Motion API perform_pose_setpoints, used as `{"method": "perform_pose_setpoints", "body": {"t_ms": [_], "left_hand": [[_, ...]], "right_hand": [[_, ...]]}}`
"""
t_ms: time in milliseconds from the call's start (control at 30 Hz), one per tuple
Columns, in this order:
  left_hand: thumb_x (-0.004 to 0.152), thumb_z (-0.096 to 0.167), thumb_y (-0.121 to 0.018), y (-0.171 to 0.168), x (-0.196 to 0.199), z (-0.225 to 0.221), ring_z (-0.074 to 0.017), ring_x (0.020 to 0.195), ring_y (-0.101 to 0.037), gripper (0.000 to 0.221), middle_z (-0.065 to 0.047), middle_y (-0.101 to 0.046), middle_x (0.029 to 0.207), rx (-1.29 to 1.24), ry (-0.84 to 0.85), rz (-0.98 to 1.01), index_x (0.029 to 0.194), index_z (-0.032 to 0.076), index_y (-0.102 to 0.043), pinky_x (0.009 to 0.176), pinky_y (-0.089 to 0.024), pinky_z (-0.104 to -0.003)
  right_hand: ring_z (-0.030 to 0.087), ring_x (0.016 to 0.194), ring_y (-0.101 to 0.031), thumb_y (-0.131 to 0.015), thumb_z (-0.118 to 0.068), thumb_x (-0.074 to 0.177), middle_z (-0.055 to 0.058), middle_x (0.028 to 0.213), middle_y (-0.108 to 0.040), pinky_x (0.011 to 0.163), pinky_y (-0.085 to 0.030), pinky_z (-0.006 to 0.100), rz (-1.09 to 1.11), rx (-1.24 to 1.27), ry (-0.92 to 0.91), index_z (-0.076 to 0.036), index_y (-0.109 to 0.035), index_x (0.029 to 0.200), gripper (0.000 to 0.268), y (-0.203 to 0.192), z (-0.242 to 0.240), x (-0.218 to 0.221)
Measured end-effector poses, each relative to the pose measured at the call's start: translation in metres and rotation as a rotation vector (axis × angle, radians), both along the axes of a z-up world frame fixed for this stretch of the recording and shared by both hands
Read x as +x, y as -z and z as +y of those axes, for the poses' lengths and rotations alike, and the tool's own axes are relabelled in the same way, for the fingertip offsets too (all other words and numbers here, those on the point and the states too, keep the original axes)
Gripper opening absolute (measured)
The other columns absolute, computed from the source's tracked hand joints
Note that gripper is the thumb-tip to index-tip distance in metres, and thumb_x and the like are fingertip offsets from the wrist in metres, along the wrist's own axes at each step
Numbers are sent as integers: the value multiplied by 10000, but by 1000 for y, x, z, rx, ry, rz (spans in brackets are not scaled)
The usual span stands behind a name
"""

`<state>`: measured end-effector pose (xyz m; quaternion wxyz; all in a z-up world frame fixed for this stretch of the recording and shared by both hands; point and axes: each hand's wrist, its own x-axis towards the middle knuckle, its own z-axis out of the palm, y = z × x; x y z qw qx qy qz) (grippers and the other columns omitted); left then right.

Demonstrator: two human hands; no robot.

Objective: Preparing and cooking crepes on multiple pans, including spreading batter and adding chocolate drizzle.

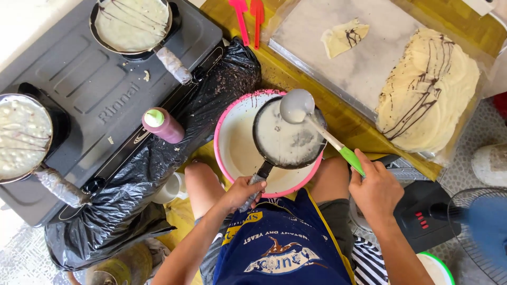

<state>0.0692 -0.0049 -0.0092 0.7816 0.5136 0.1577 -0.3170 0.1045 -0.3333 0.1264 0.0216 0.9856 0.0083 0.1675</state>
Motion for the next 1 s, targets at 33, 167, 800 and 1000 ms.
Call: {"method": "perform_pose_setpoints", "body": {"t_ms": [33,167,800,1000], "left_hand": [[929,255,-805,2,-1,-3,-221,345,-592,345,-156,-574,516,-25,-4,-4,849,-48,-659,319,-477,-286],[942,302,-790,-7,2,-1,-215,340,-594,381,-161,-580,518,-19,36,12,854,-46,-662,322,-479,-286],[849,560,-680,-73,-4,74,-348,802,-710,503,-166,-709,787,1049,399,-71,937,65,-703,874,-550,-412],[916,486,-524,-11,-29,52,-238,612,-672,312,-36,-623,688,1952,385,-800,852,182,-558,605,-518,-383]], "right_hand": [[283,724,-712,-757,-340,926,9,900,-682,640,-594,394,-28,16,-9,-363,-755,1329,404,4,-2,0],[302,749,-722,-780,-294,942,19,914,-717,701,-595,410,-21,183,-16,-318,-768,1343,402,8,-4,16],[364,1104,-724,-470,-433,928,83,1140,-746,965,-556,513,819,111,208,-378,-668,1344,464,99,15,10],[304,906,-749,-465,-215,921,80,932,-752,783,-577,385,841,-34,-45,-227,-771,1140,376,65,64,3]]}}
